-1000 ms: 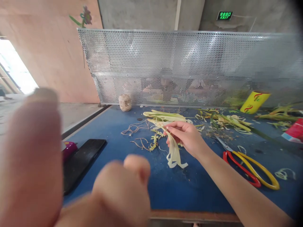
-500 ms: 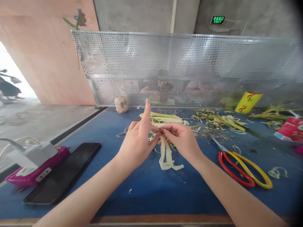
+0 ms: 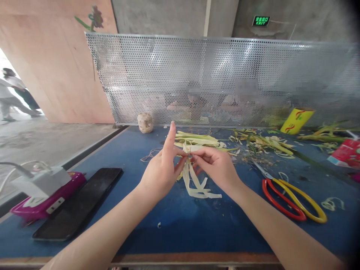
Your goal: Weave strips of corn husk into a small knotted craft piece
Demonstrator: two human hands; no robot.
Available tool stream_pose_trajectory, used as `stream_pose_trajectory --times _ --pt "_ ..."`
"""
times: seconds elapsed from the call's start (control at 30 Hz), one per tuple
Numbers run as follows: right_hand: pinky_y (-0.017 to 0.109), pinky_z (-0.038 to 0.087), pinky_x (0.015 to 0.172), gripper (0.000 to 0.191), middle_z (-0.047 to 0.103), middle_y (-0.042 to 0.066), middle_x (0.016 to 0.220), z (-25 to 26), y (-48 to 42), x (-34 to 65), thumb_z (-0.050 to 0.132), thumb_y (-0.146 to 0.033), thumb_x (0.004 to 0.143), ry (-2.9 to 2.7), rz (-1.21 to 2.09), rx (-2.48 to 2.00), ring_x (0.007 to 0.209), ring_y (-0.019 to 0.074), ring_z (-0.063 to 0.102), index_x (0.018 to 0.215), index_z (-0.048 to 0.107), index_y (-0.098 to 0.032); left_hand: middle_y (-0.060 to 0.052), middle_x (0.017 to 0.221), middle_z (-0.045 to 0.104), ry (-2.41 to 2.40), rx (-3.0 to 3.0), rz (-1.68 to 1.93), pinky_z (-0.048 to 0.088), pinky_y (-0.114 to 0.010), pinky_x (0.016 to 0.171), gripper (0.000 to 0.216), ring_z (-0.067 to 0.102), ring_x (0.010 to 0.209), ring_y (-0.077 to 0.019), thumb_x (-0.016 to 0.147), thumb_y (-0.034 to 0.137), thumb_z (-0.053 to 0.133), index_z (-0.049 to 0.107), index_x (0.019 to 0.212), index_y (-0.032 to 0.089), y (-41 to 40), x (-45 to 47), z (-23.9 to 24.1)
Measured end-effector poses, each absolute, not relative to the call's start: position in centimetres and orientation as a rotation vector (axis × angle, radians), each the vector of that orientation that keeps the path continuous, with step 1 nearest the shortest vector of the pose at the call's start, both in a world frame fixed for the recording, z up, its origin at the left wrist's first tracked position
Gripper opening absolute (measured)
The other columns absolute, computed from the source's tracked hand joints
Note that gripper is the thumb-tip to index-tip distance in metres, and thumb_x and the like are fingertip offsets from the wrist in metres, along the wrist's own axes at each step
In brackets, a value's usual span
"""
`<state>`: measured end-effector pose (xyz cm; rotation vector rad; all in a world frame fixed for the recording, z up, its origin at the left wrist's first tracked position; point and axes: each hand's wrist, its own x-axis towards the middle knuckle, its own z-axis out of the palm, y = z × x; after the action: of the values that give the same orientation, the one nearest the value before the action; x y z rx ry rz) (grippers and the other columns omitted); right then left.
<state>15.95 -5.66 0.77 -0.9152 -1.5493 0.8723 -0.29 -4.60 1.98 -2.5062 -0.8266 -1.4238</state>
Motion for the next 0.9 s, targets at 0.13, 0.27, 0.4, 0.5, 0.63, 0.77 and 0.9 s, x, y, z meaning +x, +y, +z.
stream_pose_trajectory --times 0.13,0.27,0.4,0.5,0.63,0.77,0.9 --pt "0.029 0.054 0.052 0.013 0.063 0.001 0.069 0.7 -5.9 16.0 0.053 -0.025 0.078 -1.678 0.637 -0.94 0.054 0.014 0.062 0.086 0.064 -0.024 -0.001 0.081 0.066 -0.857 -2.615 -1.509 0.05 -0.023 0.053 0.081 0.058 0.056 -0.0116 0.081 0.018 0.052 -0.004 0.139 0.023 -4.8 -0.3 1.8" --pt "0.028 0.052 0.055 0.017 0.063 0.001 0.07 0.8 -6.2 16.2 0.05 -0.021 0.081 -1.8 0.397 -0.958 0.052 0.0126 0.061 0.09 0.064 -0.024 -0.001 0.081 0.066 -0.876 -2.639 -1.568 0.052 -0.023 0.057 0.081 0.06 0.059 -0.0113 0.079 0.016 0.053 -0.001 0.139 0.024 -4.9 -0.2 1.8" --pt "0.029 0.052 0.059 0.018 0.063 0.002 0.074 0.7 -6.2 16.3 0.048 -0.021 0.083 -1.883 0.273 -0.948 0.057 0.0132 0.061 0.094 0.063 -0.023 -0.001 0.081 0.066 -0.955 -2.674 -1.688 0.053 -0.021 0.06 0.08 0.061 0.063 -0.0102 0.079 0.014 0.054 0.002 0.139 0.023 -5.1 -0.1 1.7" --pt "0.029 0.051 0.06 0.018 0.063 0.002 0.073 0.6 -6.1 16.4 0.047 -0.022 0.084 -1.912 0.197 -0.948 0.06 0.014 0.062 0.092 0.063 -0.022 -0.001 0.081 0.066 -0.994 -2.683 -1.767 0.054 -0.021 0.061 0.078 0.062 0.065 -0.0103 0.079 0.014 0.054 0.005 0.139 0.023 -5.3 0.0 1.5" --pt "0.029 0.051 0.061 0.016 0.064 0.003 0.075 0.6 -6.1 16.2 0.048 -0.02 0.082 -1.876 0.165 -0.956 0.062 0.0143 0.062 0.09 0.062 -0.022 0.0 0.081 0.065 -1.011 -2.695 -1.817 0.054 -0.022 0.062 0.079 0.062 0.064 -0.0104 0.078 0.014 0.055 0.006 0.139 0.024 -5.5 0.2 1.4" --pt "0.027 0.051 0.056 0.014 0.064 0.003 0.074 0.5 -6.1 16.1 0.051 -0.017 0.08 -1.846 0.148 -0.966 0.063 0.0146 0.062 0.086 0.062 -0.02 0.0 0.08 0.062 -1.1 -2.737 -1.889 0.054 -0.023 0.063 0.081 0.063 0.071 -0.0123 0.076 0.014 0.057 0.006 0.138 0.024 -5.7 0.3 1.9" --pt "0.025 0.051 0.056 0.012 0.065 0.003 0.075 0.4 -6.0 16.0 0.052 -0.014 0.079 -1.847 0.032 -0.94 0.064 0.0143 0.062 0.085 0.062 -0.017 -0.001 0.081 0.059 -1.286 -2.819 -2.078 0.054 -0.025 0.064 0.085 0.062 0.078 -0.0152 0.072 0.018 0.062 0.007 0.137 0.021 -5.8 0.4 2.5"
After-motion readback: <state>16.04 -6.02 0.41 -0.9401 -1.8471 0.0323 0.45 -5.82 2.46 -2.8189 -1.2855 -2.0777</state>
